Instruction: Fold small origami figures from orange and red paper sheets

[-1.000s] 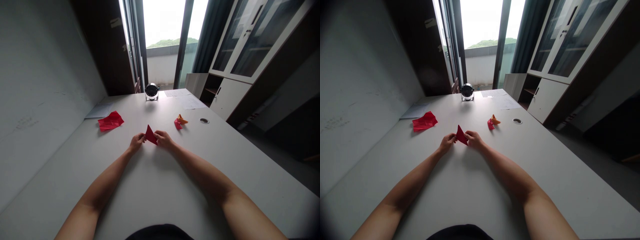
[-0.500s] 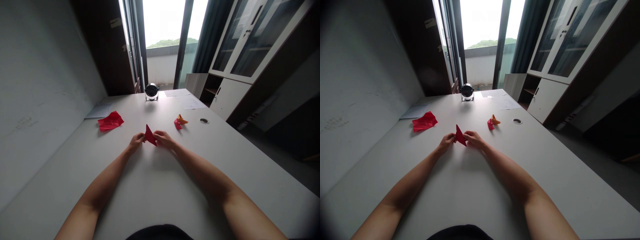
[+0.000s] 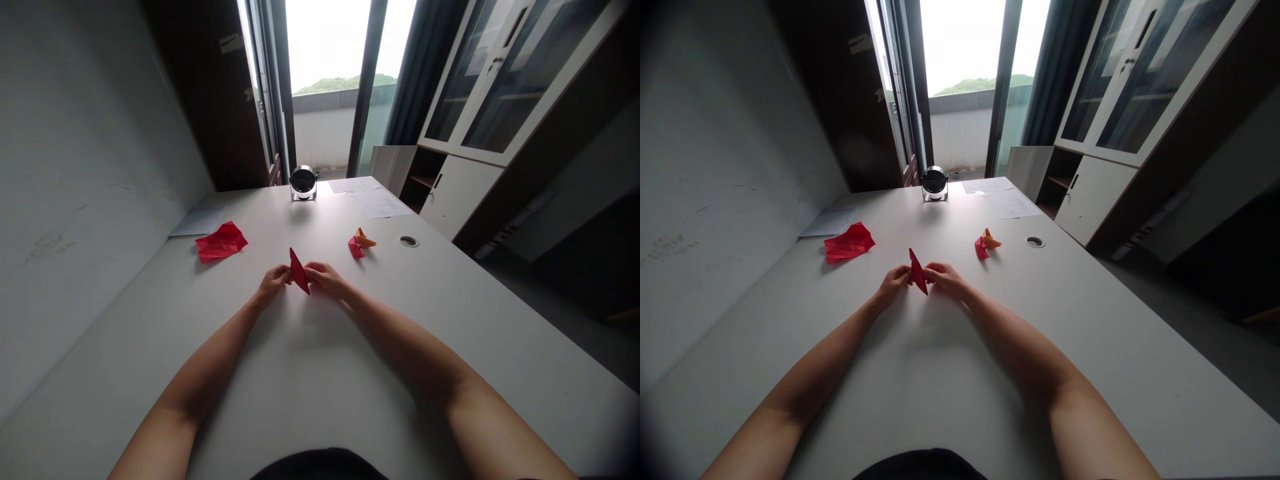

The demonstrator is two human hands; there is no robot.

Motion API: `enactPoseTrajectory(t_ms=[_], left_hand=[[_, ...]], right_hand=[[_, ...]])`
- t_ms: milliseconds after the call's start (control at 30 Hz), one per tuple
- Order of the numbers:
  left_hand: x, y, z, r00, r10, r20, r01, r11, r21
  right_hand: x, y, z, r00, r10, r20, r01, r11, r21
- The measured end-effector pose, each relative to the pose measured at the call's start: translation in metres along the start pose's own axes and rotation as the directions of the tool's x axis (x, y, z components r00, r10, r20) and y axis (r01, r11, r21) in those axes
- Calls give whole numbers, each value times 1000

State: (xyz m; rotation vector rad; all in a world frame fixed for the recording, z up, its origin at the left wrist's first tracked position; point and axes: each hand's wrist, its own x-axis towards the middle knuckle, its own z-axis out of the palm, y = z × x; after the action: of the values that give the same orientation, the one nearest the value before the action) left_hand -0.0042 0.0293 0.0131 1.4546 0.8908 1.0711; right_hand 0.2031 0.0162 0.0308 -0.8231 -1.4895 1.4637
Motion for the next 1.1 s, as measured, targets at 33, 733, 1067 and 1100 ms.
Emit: enactPoseTrajectory(t_ms=[33, 733, 1067, 1100], left_hand=[[0, 0, 0, 1000, 2, -3, -2, 1000, 2], [4, -10, -3, 997, 14, -70, -12, 999, 33], [3, -9, -2, 998, 26, -65, -26, 1000, 11], [3, -9, -2, 997, 30, -68, -28, 999, 17]], right_hand=[[0, 0, 0, 1000, 0, 4, 0, 1000, 3], [0, -1, -1, 999, 37, -6, -36, 998, 51], [5, 8, -2, 999, 18, -51, -17, 1000, 11], [5, 10, -2, 998, 11, -58, -13, 1000, -19]])
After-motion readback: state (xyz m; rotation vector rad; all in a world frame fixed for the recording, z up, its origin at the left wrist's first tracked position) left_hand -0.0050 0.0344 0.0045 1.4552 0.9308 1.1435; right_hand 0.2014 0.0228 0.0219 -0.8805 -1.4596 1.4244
